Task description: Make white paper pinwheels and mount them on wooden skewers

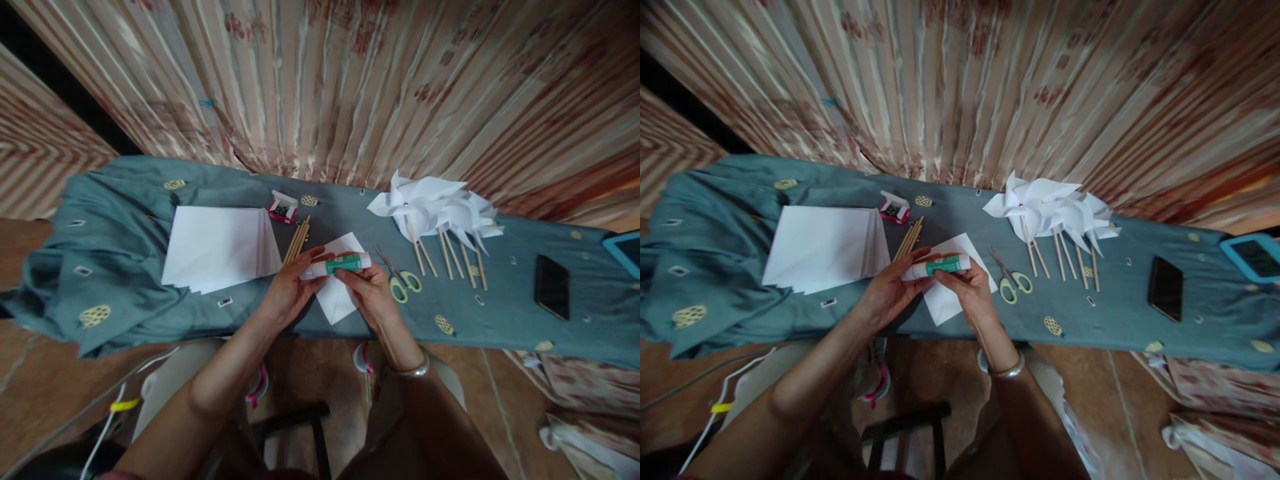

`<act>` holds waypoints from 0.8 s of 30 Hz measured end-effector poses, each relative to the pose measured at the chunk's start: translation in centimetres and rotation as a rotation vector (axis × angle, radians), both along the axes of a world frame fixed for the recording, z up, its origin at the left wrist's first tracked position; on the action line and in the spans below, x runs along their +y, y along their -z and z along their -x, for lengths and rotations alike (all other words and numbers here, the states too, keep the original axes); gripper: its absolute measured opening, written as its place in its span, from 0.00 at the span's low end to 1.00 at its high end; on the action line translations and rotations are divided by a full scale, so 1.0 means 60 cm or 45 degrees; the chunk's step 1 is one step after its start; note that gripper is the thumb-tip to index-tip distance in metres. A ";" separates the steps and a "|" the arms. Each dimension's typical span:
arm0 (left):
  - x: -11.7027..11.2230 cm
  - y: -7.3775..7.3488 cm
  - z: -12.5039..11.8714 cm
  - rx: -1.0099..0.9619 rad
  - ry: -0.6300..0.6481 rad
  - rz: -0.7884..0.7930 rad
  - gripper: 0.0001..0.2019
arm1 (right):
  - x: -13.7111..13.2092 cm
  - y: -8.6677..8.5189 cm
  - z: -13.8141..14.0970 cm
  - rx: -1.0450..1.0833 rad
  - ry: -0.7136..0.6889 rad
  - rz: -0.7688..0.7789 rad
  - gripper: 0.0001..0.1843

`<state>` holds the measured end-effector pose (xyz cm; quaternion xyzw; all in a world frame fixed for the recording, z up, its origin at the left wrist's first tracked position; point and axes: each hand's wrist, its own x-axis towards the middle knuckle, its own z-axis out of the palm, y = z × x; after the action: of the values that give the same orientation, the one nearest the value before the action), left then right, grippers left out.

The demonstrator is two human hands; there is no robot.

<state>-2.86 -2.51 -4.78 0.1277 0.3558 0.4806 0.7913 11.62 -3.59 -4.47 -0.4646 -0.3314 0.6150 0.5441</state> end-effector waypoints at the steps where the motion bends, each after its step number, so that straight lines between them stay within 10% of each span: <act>1: 0.000 0.002 0.001 0.007 0.004 -0.014 0.11 | -0.001 0.001 0.000 -0.022 0.000 0.000 0.17; 24: -0.004 -0.006 0.043 0.339 -0.121 -0.367 0.29 | -0.020 0.017 0.037 0.197 -0.319 0.250 0.19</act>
<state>-5.41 -2.74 -4.42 0.2851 0.3904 0.5421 0.6873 9.38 -4.76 -5.50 -0.4218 -0.2821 0.7414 0.4391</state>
